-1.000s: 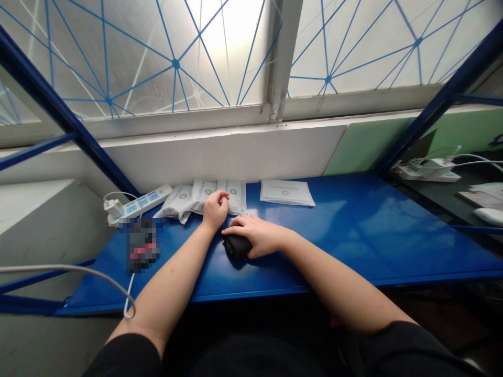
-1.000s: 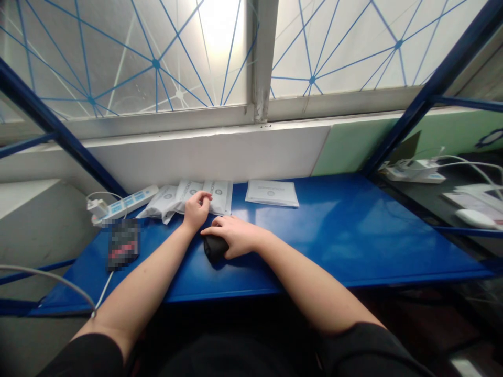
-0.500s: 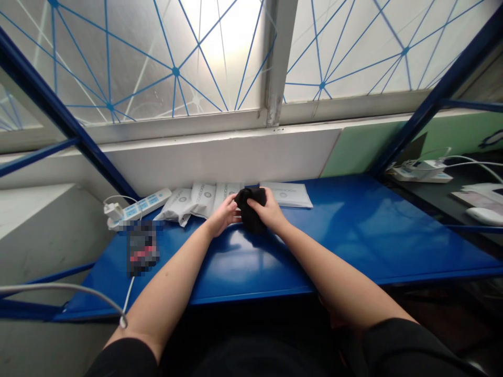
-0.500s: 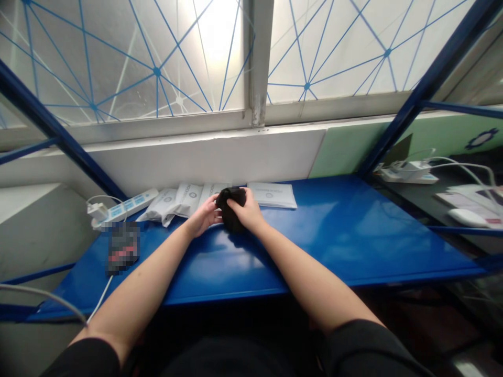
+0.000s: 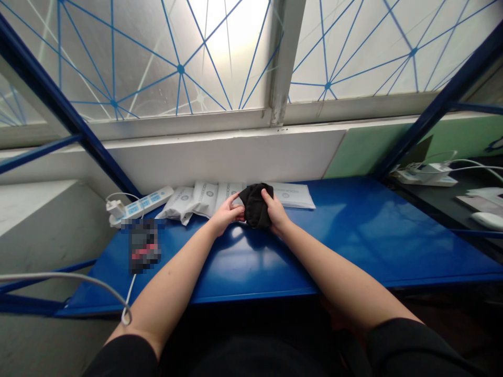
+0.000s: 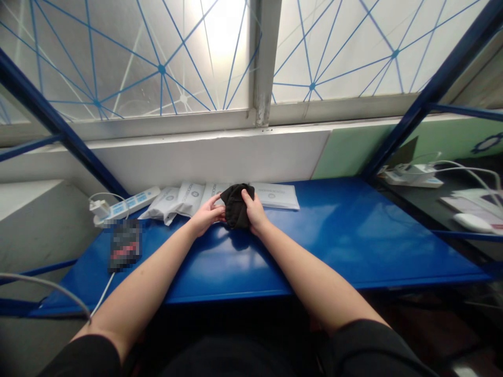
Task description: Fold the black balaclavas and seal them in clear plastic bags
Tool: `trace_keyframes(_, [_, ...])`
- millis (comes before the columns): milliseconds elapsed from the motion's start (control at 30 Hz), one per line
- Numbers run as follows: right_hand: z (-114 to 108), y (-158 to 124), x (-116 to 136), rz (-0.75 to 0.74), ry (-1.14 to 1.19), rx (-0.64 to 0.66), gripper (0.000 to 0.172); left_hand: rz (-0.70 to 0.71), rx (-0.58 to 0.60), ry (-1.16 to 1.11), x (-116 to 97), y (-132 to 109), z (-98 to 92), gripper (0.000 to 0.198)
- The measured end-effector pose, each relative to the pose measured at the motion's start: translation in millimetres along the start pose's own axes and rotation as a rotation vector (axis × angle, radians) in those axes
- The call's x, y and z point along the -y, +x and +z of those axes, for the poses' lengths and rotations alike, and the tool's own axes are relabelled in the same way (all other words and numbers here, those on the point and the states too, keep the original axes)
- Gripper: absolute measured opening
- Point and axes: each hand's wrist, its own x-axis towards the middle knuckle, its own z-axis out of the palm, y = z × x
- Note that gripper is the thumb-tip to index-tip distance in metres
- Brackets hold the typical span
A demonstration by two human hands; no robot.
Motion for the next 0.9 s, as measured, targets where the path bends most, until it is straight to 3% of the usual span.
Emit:
trace_keyframes(100, [-0.2,-2.9,0.8,-0.019,-0.036,-0.016,0.059,0.016,0.108,-0.006,-0.5,-1.7,2.0,0.059])
trace_keyframes(267, [-2.4,-14.1,7.2,-0.104,-0.229,0.258,0.082,0.092,0.148,0.163,-1.2,-8.5,7.3,0.078])
trace_keyframes(367, [-1.9,-16.5,8.4,-0.069,-0.257,0.365,0.072,0.136,0.111,0.271,-1.3,-8.3,7.8,0.08])
trace_keyframes(467, [-1.3,-12.3,4.2,-0.038,-0.224,0.289,0.056,0.16,0.046,0.258,0.0,-4.7,5.5,0.078])
trace_keyframes(633, [-2.6,-1.0,-4.9,-0.047,-0.202,0.069,0.055,0.092,-0.031,0.11,2.8,1.8,0.8,0.077])
trace_keyframes(767, [-3.7,1.9,-7.7,-0.12,-0.211,0.084,0.044,0.02,-0.106,-0.004,4.2,6.5,-3.3,0.067])
trace_keyframes(900, [-7.6,5.0,-11.7,-0.196,-0.279,0.134,0.047,0.052,-0.121,0.0,3.9,7.0,-6.3,0.065])
